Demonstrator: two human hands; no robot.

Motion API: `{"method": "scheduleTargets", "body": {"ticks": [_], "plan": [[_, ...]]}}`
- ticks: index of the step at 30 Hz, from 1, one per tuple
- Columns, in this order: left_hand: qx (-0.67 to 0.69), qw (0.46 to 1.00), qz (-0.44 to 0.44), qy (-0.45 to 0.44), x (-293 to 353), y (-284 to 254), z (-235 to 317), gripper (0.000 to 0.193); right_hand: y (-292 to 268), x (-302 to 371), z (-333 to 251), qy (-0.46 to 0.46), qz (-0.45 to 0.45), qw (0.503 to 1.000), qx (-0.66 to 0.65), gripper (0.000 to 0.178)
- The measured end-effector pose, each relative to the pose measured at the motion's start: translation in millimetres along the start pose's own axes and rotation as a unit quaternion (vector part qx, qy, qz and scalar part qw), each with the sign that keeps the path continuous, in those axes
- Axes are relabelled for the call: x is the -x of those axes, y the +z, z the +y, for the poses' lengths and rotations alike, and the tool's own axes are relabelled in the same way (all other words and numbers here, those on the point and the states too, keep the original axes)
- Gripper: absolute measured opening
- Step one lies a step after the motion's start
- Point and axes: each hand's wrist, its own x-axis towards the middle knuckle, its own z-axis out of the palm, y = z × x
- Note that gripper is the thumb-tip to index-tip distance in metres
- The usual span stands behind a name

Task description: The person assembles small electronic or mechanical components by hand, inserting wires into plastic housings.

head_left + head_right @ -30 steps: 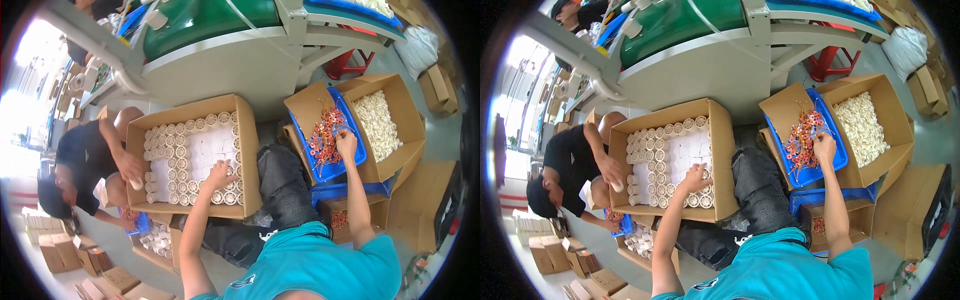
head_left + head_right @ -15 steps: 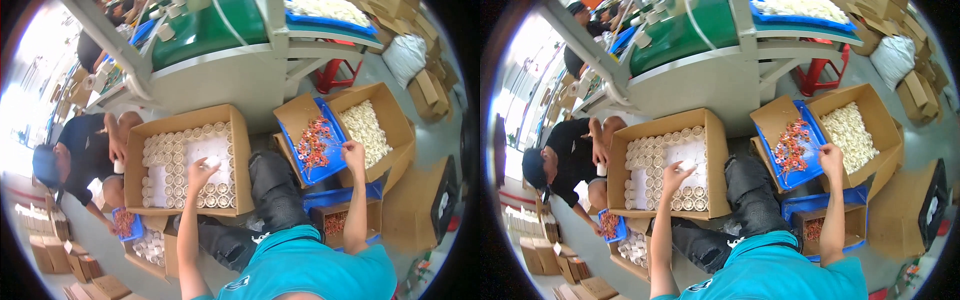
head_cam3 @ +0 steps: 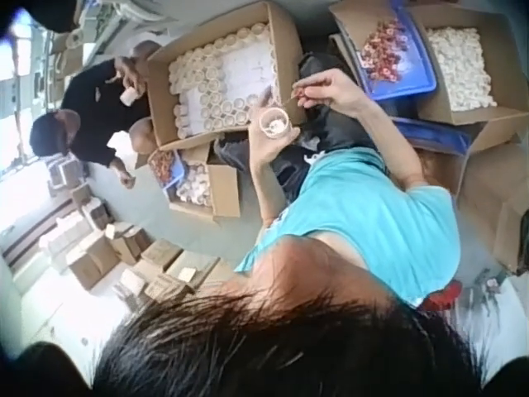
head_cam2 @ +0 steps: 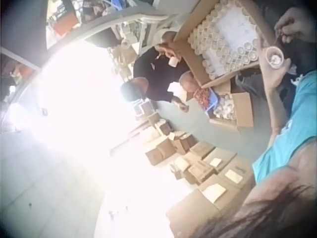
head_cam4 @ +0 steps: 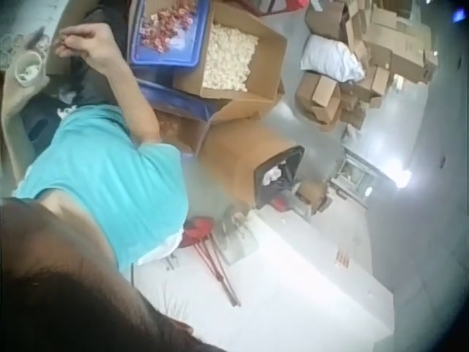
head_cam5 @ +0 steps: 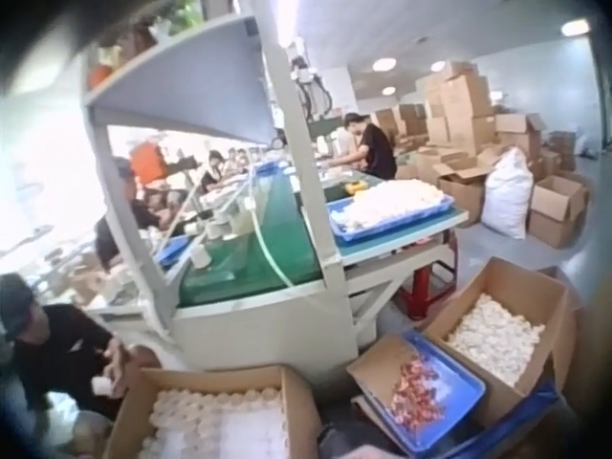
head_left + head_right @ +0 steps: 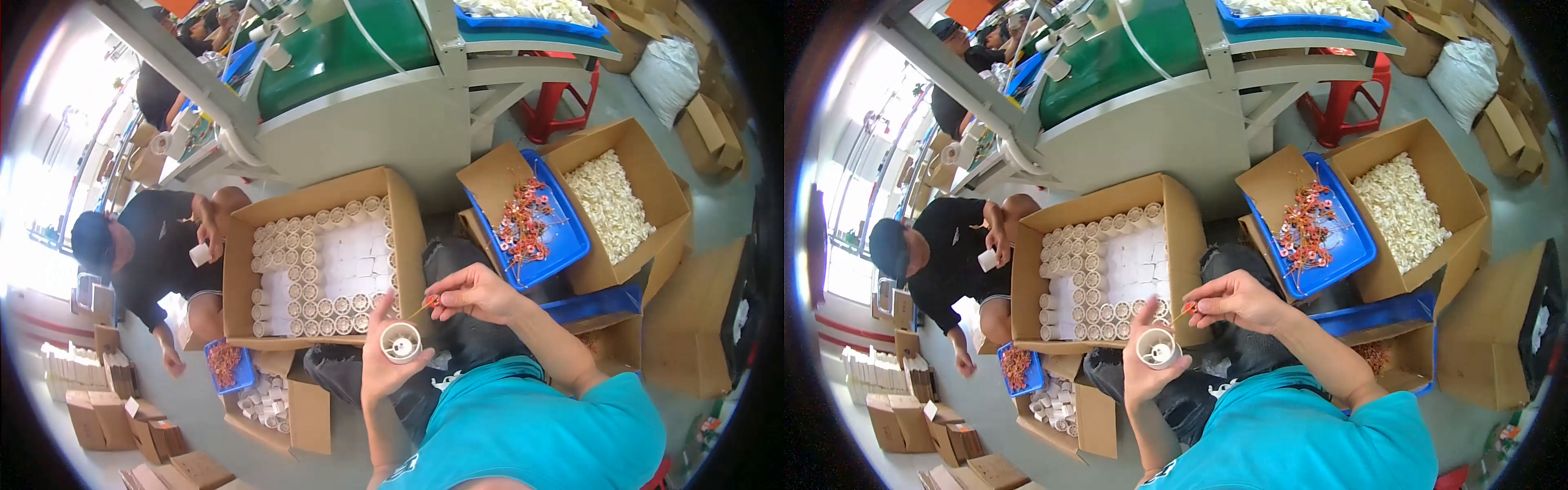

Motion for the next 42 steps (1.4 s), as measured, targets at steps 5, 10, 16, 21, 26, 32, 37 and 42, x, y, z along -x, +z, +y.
{"method": "scheduleTargets", "body": {"ticks": [5, 10, 16, 21, 26, 32, 37, 42], "plan": [[-0.019, 0.974, -0.168, -0.153, 9, -20, -5, 0.047, 14, 0, 11, -0.105, 0.011, 0.932, 0.347, 0.021], [-0.208, 0.945, -0.188, -0.169, 2, -7, 4, 0.040, 14, 7, 23, -0.250, 0.060, 0.775, 0.577, 0.018], [-0.073, 0.994, 0.047, 0.063, -1, -14, -29, 0.049, 13, 7, -2, -0.293, 0.173, 0.765, 0.546, 0.022], [-0.198, 0.946, 0.189, 0.176, -8, -1, -34, 0.051, 37, 19, -27, -0.275, 0.150, 0.865, 0.392, 0.023], [-0.245, 0.922, 0.216, 0.207, -10, 5, -43, 0.049, 66, 27, -19, -0.350, 0.098, 0.757, 0.543, 0.021], [-0.282, 0.902, 0.237, 0.225, -11, 9, -43, 0.051, 66, 23, -6, -0.338, 0.087, 0.762, 0.546, 0.020], [-0.288, 0.900, 0.238, 0.226, -11, 8, -42, 0.052, 66, 21, -3, -0.344, 0.092, 0.752, 0.555, 0.020], [-0.298, 0.895, 0.235, 0.232, -11, 7, -43, 0.050, 67, 19, 0, -0.356, 0.088, 0.737, 0.568, 0.020]]}}
